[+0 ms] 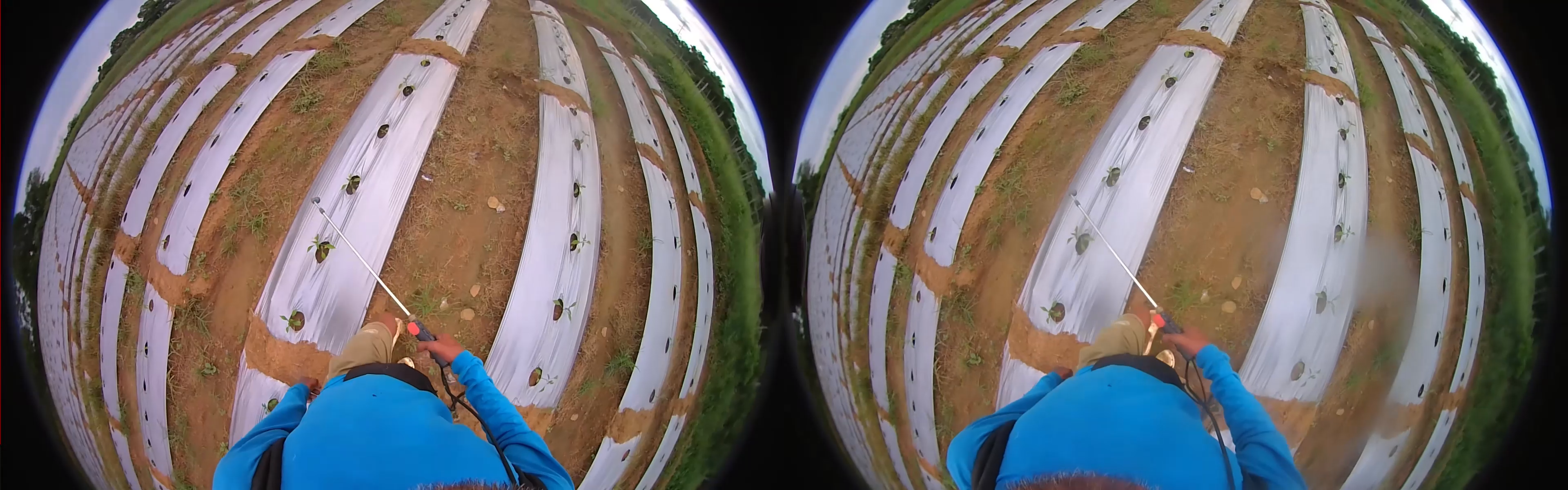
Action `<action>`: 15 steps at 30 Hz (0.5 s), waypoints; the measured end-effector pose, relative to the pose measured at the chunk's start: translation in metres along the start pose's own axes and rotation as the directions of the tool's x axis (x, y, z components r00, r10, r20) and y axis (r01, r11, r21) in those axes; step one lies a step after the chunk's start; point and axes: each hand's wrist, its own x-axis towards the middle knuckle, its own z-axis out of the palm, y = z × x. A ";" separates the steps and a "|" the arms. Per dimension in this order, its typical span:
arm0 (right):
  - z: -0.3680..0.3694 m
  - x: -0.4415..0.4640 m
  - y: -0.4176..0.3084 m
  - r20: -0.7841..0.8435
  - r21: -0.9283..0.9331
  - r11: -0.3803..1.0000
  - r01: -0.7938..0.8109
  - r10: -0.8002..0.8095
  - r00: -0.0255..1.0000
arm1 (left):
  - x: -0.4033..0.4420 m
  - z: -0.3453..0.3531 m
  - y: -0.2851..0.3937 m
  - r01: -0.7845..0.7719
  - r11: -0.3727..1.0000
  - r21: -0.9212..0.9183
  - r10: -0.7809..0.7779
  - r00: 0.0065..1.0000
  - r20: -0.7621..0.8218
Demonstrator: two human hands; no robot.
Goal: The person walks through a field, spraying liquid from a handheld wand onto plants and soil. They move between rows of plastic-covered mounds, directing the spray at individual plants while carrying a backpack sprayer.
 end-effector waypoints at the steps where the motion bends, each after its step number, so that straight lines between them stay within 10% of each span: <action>1: -0.023 0.000 -0.028 -0.015 0.000 1.000 -0.014 0.014 1.000 | 0.032 0.003 0.002 -0.185 0.955 0.233 0.190 0.982 -0.001; 5: -0.095 0.077 -0.055 -0.021 0.064 0.998 0.012 -0.011 1.000 | 0.098 0.004 0.109 -0.460 0.501 0.733 0.607 0.791 0.081; 7: -0.142 0.111 -0.085 0.005 0.147 0.989 -0.032 0.032 0.999 | 0.107 -0.015 0.195 -0.535 0.636 0.555 0.566 0.813 0.135; 8: -0.171 0.125 -0.101 0.007 0.131 0.990 -0.046 0.045 0.999 | 0.109 -0.025 0.248 -0.399 0.899 0.182 0.388 0.917 0.093; 10: -0.211 0.147 -0.134 -0.022 0.161 0.987 0.001 0.003 1.000 | 0.078 -0.058 0.373 0.073 0.927 -0.369 -0.060 0.997 0.047; 15: -0.315 0.189 -0.196 -0.148 0.168 0.985 0.033 -0.008 0.989 | 0.071 -0.155 0.631 -0.433 0.841 -0.324 0.433 0.898 -0.077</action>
